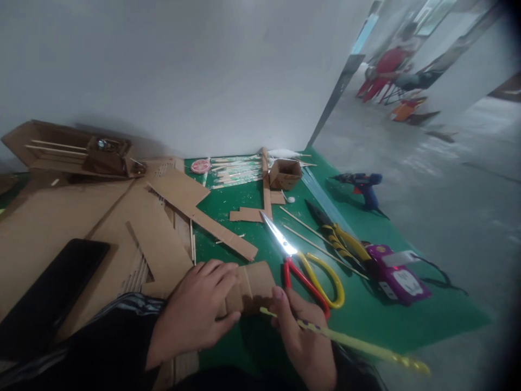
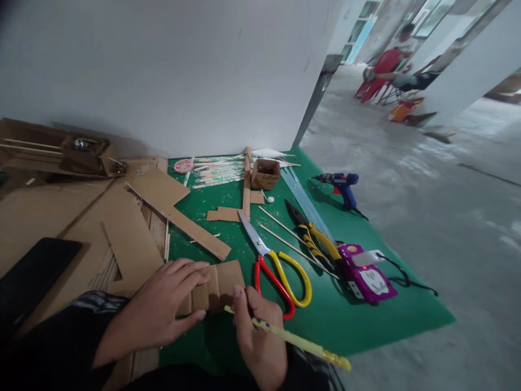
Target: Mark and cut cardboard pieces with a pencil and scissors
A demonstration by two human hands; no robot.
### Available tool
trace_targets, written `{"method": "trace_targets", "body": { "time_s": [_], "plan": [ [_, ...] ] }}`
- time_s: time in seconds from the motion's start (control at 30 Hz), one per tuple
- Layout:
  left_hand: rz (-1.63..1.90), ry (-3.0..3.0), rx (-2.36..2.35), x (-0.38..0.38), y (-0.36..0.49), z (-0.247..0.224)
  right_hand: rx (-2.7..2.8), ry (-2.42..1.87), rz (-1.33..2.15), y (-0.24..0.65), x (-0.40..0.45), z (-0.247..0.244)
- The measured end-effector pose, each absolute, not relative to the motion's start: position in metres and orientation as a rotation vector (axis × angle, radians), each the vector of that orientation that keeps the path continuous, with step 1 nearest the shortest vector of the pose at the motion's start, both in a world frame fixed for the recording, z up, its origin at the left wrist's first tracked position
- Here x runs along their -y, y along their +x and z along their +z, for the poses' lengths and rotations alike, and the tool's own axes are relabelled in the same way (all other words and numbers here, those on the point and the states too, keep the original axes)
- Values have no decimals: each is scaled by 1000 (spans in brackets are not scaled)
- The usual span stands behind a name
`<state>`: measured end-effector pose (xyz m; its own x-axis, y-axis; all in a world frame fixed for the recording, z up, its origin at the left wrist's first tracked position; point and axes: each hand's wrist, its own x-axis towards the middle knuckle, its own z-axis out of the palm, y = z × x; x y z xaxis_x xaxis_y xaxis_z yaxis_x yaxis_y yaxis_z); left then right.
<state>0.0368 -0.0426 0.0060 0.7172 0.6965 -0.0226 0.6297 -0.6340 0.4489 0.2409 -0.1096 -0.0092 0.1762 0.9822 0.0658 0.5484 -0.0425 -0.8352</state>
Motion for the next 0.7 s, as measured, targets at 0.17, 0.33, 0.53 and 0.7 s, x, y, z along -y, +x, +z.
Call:
{"method": "trace_targets", "body": {
  "time_s": [0.17,0.33,0.53,0.7],
  "plan": [
    [219,2500,-1015,42,37,7,1547,-1435,458,266,109,-5],
    [225,2518,-1013,43,38,8,2189,-1399,192,296,94,-8],
    [242,2515,-1025,43,39,7,2376,-1462,211,293,91,-15],
    [196,2510,-1015,41,38,8,2319,-1474,270,285,90,-12]
  ]
}}
